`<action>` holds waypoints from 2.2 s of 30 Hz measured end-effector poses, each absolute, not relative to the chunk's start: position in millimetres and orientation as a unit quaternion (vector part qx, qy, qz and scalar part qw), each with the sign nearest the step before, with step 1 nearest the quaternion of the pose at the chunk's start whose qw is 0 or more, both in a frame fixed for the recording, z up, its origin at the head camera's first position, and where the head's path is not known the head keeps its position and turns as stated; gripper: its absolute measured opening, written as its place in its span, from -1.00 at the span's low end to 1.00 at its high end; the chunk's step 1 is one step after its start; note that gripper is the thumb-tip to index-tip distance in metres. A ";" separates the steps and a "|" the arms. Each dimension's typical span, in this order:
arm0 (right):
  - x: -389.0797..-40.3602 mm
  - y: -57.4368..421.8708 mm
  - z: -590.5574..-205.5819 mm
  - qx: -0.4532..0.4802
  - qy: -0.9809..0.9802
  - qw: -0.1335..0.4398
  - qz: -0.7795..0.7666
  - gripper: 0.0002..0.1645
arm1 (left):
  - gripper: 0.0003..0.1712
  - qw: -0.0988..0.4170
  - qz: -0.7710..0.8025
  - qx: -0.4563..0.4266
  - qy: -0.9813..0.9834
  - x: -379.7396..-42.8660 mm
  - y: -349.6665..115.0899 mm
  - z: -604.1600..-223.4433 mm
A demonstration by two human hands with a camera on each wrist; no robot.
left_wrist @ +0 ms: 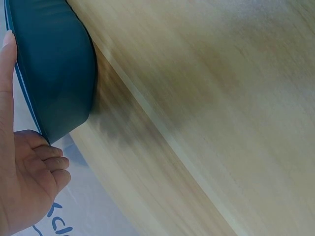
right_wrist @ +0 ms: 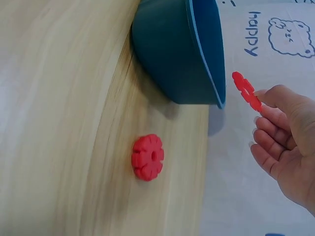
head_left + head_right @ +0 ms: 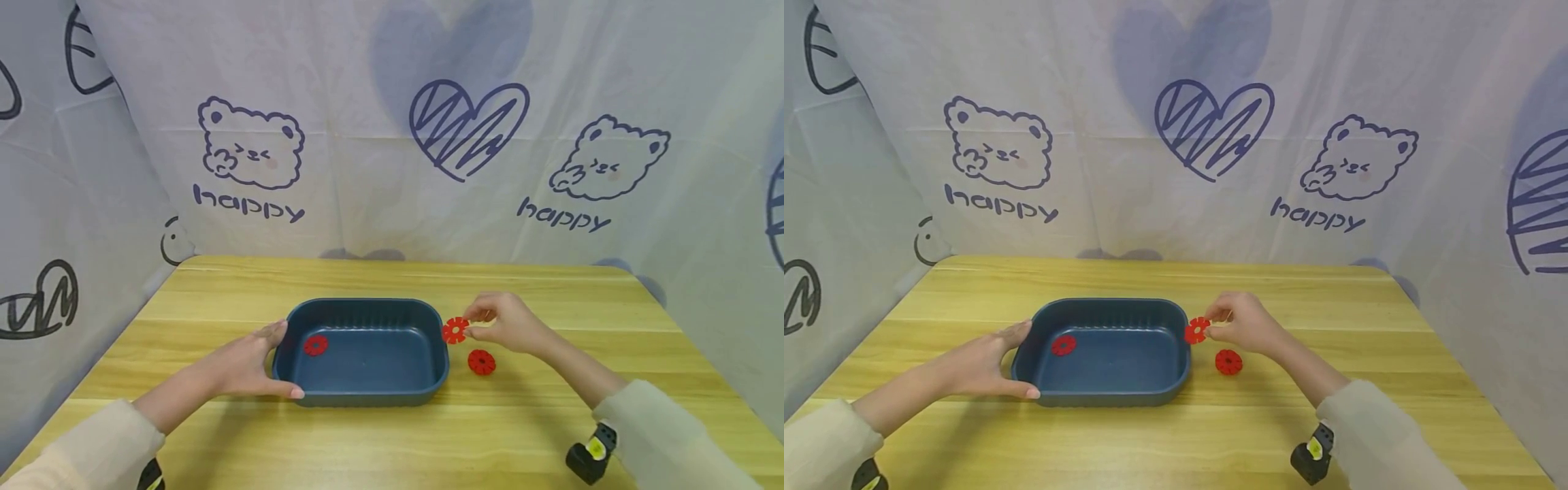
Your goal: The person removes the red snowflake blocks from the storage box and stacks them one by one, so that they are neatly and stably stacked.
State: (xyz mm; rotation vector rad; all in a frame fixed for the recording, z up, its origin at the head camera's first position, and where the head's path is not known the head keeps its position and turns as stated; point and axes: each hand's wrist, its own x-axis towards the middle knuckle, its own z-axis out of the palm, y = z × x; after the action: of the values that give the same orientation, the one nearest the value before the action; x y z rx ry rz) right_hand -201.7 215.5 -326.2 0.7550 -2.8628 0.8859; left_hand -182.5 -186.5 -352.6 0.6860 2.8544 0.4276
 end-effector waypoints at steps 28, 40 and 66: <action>-178.2 254.6 -382.9 0.169 -0.919 0.111 0.338 -0.88 | 0.38 0.085 0.149 0.232 0.957 -181.8 -187.3 -352.6; -176.8 255.2 -405.4 0.158 -0.911 0.130 0.359 -0.88 | 0.37 0.084 0.148 0.225 0.959 -181.7 -188.6 -354.6; -171.9 250.1 -416.9 0.099 -0.912 0.103 0.385 -0.87 | 0.40 0.086 0.154 0.220 0.960 -182.6 -189.5 -355.1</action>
State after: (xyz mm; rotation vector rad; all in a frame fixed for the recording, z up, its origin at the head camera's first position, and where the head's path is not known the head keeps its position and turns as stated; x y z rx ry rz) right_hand -171.9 250.1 -416.9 0.2935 -2.6916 1.1361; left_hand -182.6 -189.5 -355.1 0.6543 2.8590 0.4580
